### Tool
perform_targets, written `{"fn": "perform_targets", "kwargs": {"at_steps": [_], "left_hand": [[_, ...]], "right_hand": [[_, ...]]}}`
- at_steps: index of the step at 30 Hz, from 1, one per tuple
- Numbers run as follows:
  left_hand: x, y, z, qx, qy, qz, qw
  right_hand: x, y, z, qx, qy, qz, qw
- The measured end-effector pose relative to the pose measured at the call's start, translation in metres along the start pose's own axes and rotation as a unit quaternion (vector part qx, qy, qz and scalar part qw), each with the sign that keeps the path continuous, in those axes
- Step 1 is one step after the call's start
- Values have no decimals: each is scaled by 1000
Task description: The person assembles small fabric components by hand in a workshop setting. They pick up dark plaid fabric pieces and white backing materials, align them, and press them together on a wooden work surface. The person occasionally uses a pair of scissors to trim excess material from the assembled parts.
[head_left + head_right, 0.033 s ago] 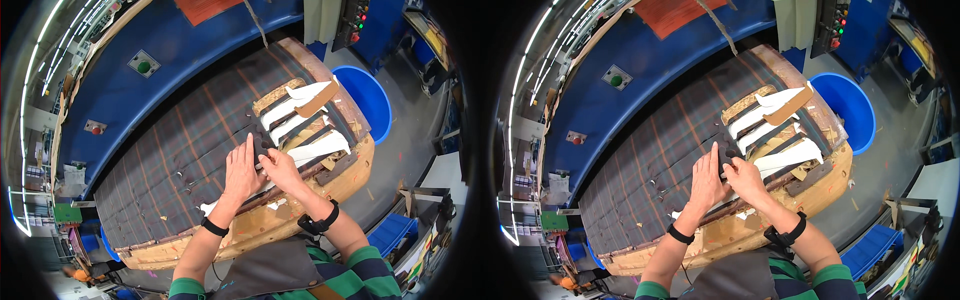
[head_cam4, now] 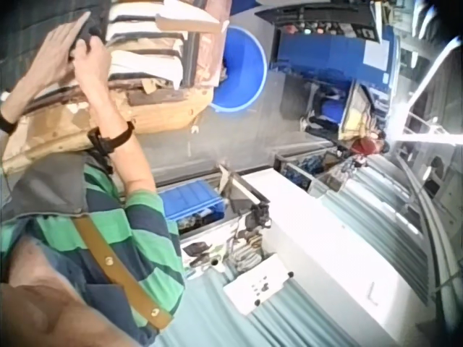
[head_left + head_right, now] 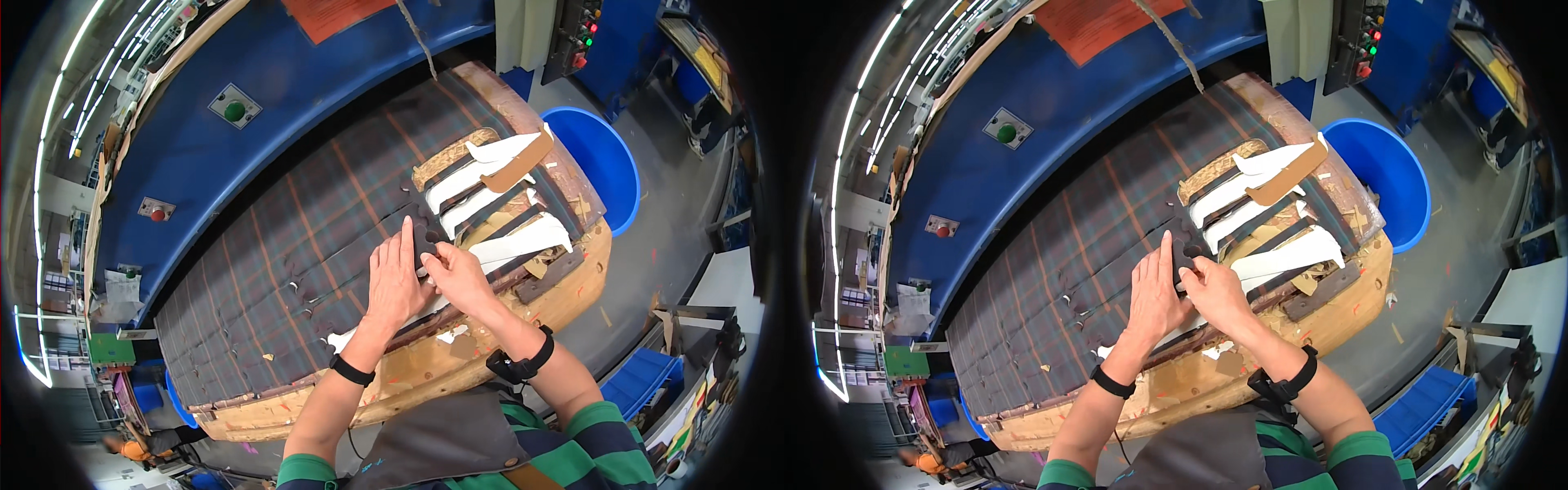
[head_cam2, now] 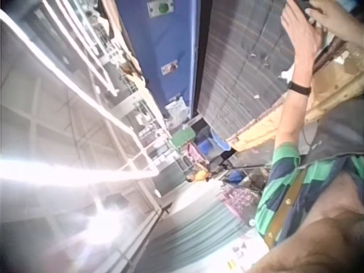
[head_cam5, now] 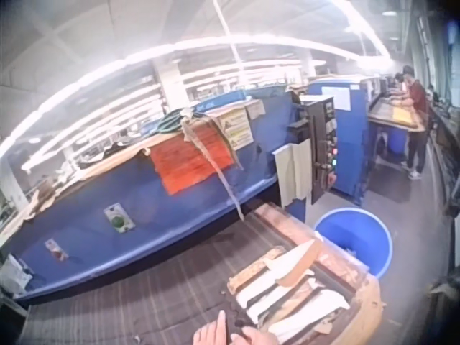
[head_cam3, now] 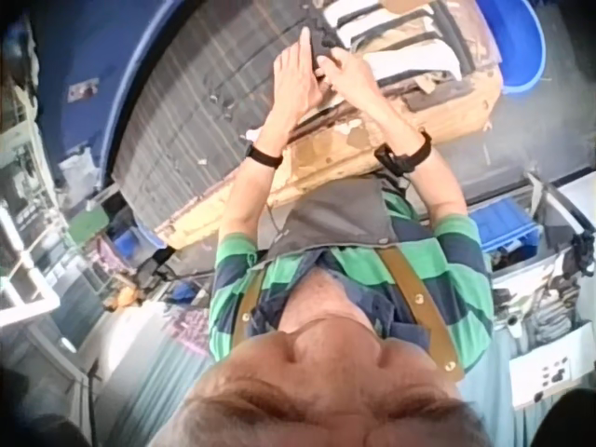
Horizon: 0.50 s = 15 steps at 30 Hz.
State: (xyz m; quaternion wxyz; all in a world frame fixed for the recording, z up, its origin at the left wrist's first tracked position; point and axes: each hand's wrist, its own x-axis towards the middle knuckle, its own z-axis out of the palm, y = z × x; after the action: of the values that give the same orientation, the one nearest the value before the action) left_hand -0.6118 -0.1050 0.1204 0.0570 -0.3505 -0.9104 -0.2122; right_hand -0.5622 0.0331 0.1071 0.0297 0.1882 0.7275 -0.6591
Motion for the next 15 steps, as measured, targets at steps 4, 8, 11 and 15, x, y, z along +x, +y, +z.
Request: {"fn": "perform_targets", "kwargs": {"at_steps": [4, 8, 11, 15], "left_hand": [[3, -10, 5, -29, -40, -45, 998], [-1, -17, 1, 30, -61, -9, 998], [-4, -17, 5, 44, -55, -14, 997], [-3, -14, 6, 18, -32, -31, 999]], "right_hand": [[-5, -23, -19, -39, -10, 3, 999], [-5, -2, -37, -77, 112, -118, 984], [-7, -9, -47, -92, 66, -33, 993], [16, 10, -45, -173, 33, -63, 982]]}}
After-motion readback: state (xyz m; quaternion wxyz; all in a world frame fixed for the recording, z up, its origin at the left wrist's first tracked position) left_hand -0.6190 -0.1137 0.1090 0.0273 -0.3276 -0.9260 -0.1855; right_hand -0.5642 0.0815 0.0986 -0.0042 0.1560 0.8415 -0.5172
